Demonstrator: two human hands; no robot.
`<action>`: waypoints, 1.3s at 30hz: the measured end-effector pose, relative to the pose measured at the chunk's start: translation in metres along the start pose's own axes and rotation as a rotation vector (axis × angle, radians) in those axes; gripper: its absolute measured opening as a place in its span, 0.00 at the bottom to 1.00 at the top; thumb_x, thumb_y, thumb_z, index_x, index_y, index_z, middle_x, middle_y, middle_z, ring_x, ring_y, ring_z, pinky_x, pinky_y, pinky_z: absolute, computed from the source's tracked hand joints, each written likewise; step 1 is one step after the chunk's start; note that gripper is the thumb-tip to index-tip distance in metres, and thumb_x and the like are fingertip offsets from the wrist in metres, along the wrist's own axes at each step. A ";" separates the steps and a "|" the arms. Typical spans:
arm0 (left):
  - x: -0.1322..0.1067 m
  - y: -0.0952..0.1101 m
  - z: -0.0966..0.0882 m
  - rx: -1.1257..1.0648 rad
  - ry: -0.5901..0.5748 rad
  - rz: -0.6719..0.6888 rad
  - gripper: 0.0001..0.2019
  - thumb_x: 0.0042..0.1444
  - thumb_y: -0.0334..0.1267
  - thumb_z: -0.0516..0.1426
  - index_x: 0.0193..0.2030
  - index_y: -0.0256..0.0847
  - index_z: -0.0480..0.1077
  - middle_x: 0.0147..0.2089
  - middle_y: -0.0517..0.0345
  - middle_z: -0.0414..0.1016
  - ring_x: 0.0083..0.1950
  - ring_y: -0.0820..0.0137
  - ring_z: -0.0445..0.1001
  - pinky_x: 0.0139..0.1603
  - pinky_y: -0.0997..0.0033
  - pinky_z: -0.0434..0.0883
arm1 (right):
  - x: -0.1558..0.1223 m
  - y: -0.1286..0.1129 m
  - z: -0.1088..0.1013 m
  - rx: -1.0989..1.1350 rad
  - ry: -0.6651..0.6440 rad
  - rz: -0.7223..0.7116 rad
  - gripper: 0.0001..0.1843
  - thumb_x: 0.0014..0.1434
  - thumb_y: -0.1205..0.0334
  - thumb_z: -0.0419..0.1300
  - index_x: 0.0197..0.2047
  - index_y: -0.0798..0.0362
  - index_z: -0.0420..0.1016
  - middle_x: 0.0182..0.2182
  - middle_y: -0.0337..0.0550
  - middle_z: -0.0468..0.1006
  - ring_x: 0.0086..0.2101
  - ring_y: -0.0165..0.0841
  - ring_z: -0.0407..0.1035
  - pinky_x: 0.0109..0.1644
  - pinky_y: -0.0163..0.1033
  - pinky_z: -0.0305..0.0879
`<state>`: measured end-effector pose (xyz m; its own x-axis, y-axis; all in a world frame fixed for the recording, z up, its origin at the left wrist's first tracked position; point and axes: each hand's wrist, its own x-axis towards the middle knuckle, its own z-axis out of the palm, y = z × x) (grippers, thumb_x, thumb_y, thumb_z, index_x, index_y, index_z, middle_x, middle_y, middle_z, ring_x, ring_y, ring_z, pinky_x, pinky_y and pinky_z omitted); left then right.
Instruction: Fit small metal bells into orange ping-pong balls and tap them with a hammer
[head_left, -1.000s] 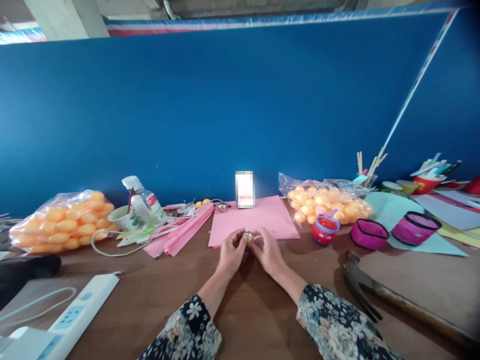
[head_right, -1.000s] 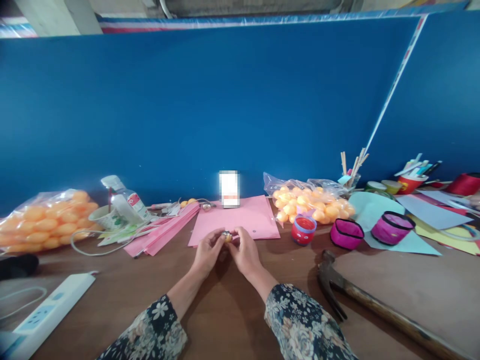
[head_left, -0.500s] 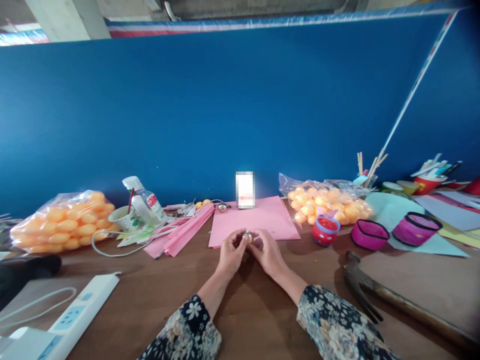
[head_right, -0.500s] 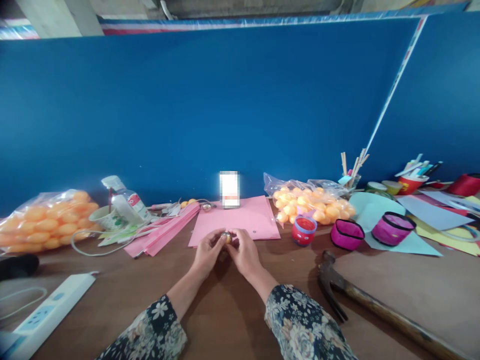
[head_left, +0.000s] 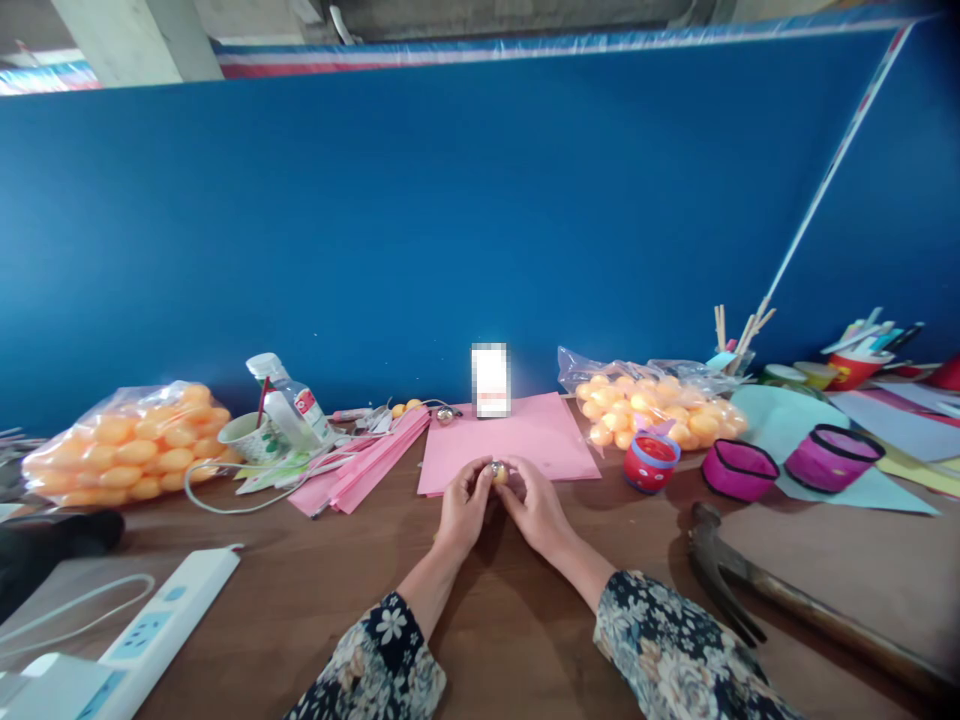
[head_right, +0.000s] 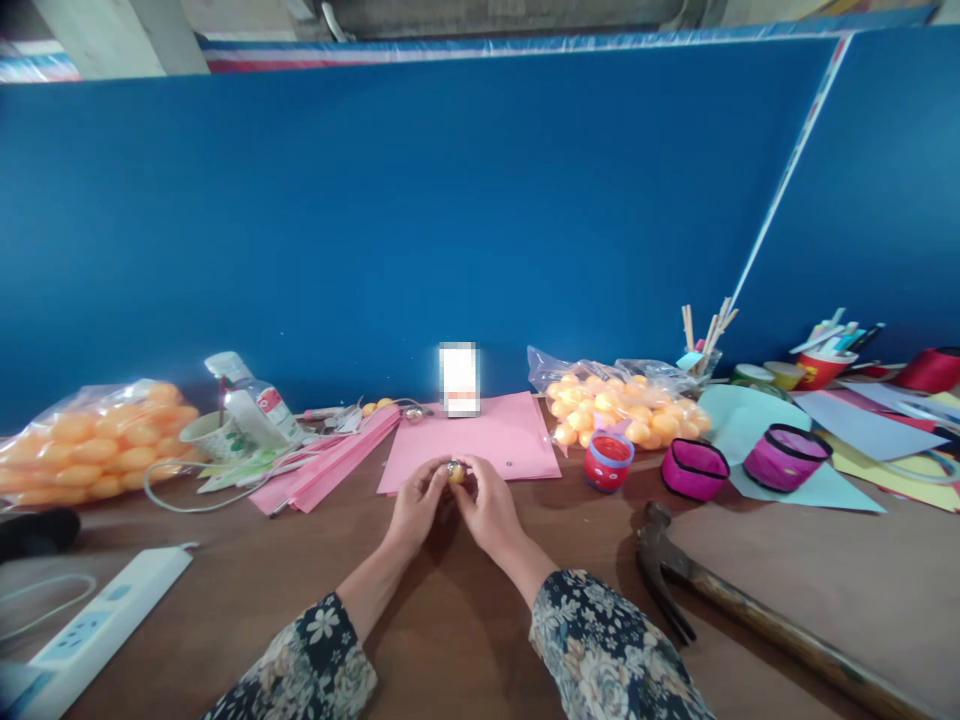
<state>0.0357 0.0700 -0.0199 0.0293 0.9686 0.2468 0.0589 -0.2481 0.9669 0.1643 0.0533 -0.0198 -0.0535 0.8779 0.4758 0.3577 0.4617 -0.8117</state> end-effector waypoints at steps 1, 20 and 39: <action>0.000 0.000 0.000 0.004 -0.004 0.002 0.16 0.54 0.44 0.52 0.46 0.38 0.69 0.43 0.50 0.75 0.46 0.65 0.72 0.49 0.65 0.67 | 0.000 0.000 0.000 0.001 0.002 -0.006 0.16 0.56 0.65 0.53 0.50 0.51 0.64 0.45 0.47 0.72 0.44 0.35 0.69 0.48 0.41 0.66; -0.003 0.010 0.001 0.040 -0.057 0.038 0.16 0.52 0.42 0.55 0.45 0.36 0.68 0.40 0.50 0.76 0.41 0.65 0.74 0.45 0.64 0.69 | 0.002 0.000 0.000 -0.039 0.038 -0.096 0.20 0.51 0.71 0.56 0.49 0.51 0.65 0.44 0.47 0.72 0.44 0.37 0.67 0.48 0.44 0.66; -0.004 0.012 0.001 0.032 -0.085 -0.030 0.21 0.49 0.43 0.57 0.49 0.35 0.64 0.43 0.47 0.74 0.42 0.64 0.74 0.45 0.63 0.69 | 0.002 0.003 0.001 -0.037 0.059 -0.116 0.23 0.53 0.70 0.54 0.54 0.52 0.62 0.48 0.49 0.70 0.48 0.38 0.65 0.53 0.46 0.63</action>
<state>0.0377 0.0633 -0.0096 0.1115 0.9712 0.2104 0.0927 -0.2210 0.9709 0.1645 0.0560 -0.0215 -0.0416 0.8094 0.5858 0.3862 0.5537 -0.7377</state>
